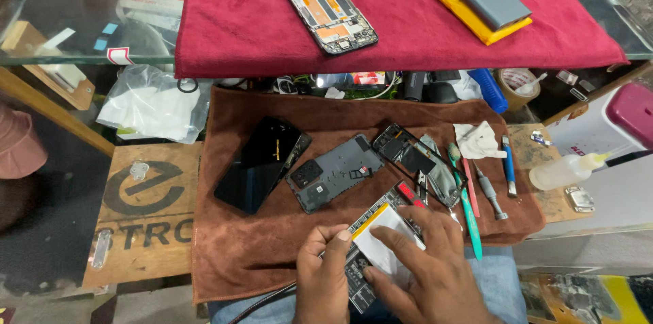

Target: The person disassembles a smartphone using a utility knife and screwdriver, removes the battery, and tests the device with a diagnostic tool. The person then reassembles the phone and uses a heat gun on the back cover.

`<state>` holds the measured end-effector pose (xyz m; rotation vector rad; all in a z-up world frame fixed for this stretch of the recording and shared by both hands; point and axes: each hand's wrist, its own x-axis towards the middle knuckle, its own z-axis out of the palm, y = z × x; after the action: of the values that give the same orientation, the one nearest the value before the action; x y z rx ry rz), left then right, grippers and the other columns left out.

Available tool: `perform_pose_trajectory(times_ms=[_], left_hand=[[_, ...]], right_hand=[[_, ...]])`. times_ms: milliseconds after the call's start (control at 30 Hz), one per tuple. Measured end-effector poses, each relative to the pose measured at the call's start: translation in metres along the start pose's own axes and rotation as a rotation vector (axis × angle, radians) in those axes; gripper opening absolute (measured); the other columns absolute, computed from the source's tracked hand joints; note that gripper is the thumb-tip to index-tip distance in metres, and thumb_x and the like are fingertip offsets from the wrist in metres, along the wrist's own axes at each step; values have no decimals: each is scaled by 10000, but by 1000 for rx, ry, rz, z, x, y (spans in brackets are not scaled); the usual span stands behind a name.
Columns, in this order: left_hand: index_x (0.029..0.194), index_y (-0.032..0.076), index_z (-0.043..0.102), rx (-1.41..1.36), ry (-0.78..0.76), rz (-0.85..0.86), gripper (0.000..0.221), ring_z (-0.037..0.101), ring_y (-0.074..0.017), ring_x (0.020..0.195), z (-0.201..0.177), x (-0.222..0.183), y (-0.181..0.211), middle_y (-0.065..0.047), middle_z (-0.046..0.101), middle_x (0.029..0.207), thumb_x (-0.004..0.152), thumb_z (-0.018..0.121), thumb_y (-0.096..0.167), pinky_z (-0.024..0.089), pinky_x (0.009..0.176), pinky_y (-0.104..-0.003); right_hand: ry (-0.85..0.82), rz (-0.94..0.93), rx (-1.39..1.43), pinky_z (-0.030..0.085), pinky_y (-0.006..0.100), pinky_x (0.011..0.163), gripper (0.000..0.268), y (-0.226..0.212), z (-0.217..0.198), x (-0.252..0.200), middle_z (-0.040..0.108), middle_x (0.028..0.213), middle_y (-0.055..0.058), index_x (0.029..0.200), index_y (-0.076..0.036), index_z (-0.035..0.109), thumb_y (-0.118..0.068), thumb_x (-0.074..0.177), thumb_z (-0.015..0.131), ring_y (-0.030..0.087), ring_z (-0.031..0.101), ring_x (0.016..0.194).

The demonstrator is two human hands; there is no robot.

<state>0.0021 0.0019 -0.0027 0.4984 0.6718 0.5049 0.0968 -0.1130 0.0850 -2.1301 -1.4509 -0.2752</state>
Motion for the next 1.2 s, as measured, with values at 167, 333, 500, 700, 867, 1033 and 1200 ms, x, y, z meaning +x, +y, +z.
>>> perform_pose_trajectory(times_ms=[167,333,500,700,867,1033,1200], left_hand=[[1001,-57,600,-51,70,144,158,696,-165,736,-2,11,25,-169,725,870,933,615,85,586,689,-288],[1092,6,621,-106,111,213,231,722,-198,881,-12,21,79,-122,721,1009,963,551,184,590,818,-347],[1084,-2,659,-181,165,82,312,735,-201,878,-19,27,88,-115,743,1005,984,516,257,593,792,-347],[976,30,592,-64,166,155,180,715,-183,746,-36,36,72,-92,702,854,986,551,206,594,679,-327],[931,60,555,-19,121,116,148,686,-161,670,-38,36,75,-71,663,792,986,562,197,588,622,-326],[865,88,563,39,88,-76,135,708,-171,633,-22,27,87,-87,679,749,922,542,208,612,593,-338],[818,87,536,66,-13,-121,133,685,-150,596,-21,27,83,-77,657,724,913,566,174,600,561,-313]], right_hand=[[132,197,139,423,471,1021,405,21,-6,-2,613,1235,172,1230,-48,622,-219,872,703,339,550,1194],[-64,479,-9,515,437,767,167,78,10,7,689,883,93,934,-97,691,-251,887,734,287,664,859],[-174,234,2,503,447,784,155,80,27,3,676,881,75,897,-112,704,-215,797,762,315,634,863],[-339,-17,81,459,437,783,242,62,24,6,640,962,83,968,-127,744,-181,736,787,319,602,905],[-533,463,901,539,408,850,154,84,19,-14,667,973,103,918,-47,707,-127,800,767,254,675,926],[-176,712,1841,527,404,948,246,78,32,-34,680,984,117,1053,-55,581,-227,917,693,245,665,1013],[-190,807,1753,542,365,697,305,78,38,-39,591,750,34,1177,21,646,-226,1010,581,146,583,684]])
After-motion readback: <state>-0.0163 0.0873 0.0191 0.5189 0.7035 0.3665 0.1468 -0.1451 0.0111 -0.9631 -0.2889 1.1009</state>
